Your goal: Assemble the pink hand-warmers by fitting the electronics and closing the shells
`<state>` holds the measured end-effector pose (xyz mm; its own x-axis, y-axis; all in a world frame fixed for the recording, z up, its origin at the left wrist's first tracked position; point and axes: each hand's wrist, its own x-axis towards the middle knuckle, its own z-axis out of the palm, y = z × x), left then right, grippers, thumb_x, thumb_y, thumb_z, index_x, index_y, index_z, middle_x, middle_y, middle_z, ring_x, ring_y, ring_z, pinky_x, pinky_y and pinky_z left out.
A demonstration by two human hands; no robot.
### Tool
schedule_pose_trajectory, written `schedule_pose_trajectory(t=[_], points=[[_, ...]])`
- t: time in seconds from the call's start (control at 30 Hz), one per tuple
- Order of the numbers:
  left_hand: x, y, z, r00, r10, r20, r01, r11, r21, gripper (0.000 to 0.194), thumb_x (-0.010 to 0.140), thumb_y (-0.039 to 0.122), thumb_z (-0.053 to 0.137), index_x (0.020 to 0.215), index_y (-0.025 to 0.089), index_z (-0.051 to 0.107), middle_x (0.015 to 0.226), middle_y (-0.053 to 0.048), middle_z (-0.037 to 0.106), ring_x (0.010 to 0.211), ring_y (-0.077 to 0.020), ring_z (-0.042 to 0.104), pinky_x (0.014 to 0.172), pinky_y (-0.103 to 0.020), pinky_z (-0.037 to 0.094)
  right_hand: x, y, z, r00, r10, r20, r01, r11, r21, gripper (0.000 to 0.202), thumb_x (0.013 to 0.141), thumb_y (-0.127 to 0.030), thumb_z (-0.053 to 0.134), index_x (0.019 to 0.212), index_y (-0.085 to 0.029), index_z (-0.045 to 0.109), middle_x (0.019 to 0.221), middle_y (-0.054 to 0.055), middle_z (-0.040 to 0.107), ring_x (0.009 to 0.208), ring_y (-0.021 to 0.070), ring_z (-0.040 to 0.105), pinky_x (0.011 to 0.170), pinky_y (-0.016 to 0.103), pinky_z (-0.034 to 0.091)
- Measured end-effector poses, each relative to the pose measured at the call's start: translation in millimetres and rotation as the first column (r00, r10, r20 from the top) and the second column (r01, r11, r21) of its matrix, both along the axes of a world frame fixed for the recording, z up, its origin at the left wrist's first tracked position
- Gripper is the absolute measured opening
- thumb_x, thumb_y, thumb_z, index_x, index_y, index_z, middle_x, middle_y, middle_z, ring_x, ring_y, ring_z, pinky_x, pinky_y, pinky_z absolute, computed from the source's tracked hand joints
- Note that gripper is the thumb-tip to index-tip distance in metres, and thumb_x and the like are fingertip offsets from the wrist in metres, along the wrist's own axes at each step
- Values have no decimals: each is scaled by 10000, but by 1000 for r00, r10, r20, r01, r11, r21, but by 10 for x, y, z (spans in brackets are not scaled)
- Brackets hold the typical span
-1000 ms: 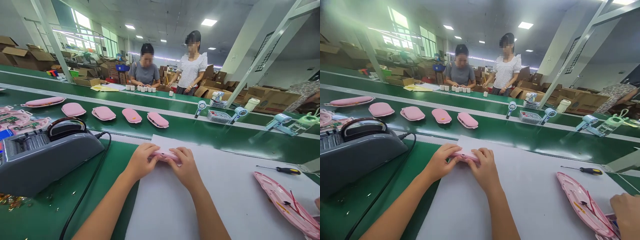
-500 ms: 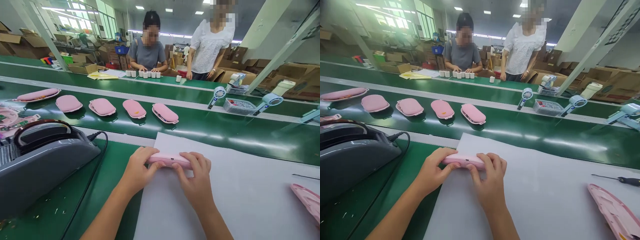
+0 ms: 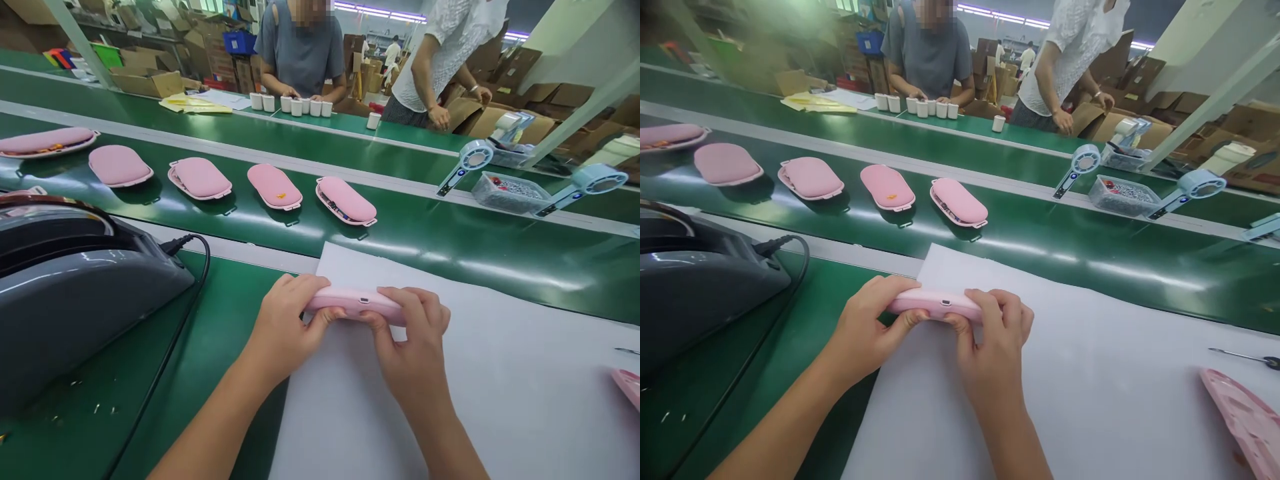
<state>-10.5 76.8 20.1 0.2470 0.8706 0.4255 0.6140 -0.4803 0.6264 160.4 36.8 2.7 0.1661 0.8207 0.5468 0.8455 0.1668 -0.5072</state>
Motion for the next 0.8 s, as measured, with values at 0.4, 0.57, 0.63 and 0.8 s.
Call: schedule_pose_trajectory(t=[0.4,0.57,0.63,0.8], points=[[13,-53,121,999,-42,10,42,997,-61,180,824,359,575,862,189,622,757,5,633,693,-150,535,660,-287,419,103,10,60,998,33,51,-36,997,72,279,852,-448,583,1051,-253,597,1005,60,572,945,242,488,852,429,393],[11,-110,147,999,-50,21,51,998,-47,190,808,367,598,858,185,622,757,2,639,692,-142,542,638,-269,410,32,-80,103,999,-32,1,32,999,13,307,827,-466,599,1068,-276,606,1117,86,529,1064,293,453,876,489,403],[3,-139,174,999,-53,-12,53,997,-57,193,790,380,613,801,187,605,698,11,607,640,-133,512,587,-261,384,-14,-125,120,993,-83,-83,78,995,-60,358,822,-481,595,1138,-312,586,1247,98,444,1171,332,395,879,519,418],[3,-205,235,989,-146,24,148,954,-261,231,783,387,606,736,204,472,786,10,556,690,-137,502,596,-261,384,0,-184,124,895,-51,-443,-68,967,-247,577,822,-451,595,1356,-419,380,1482,57,192,1307,326,354,894,498,495]])
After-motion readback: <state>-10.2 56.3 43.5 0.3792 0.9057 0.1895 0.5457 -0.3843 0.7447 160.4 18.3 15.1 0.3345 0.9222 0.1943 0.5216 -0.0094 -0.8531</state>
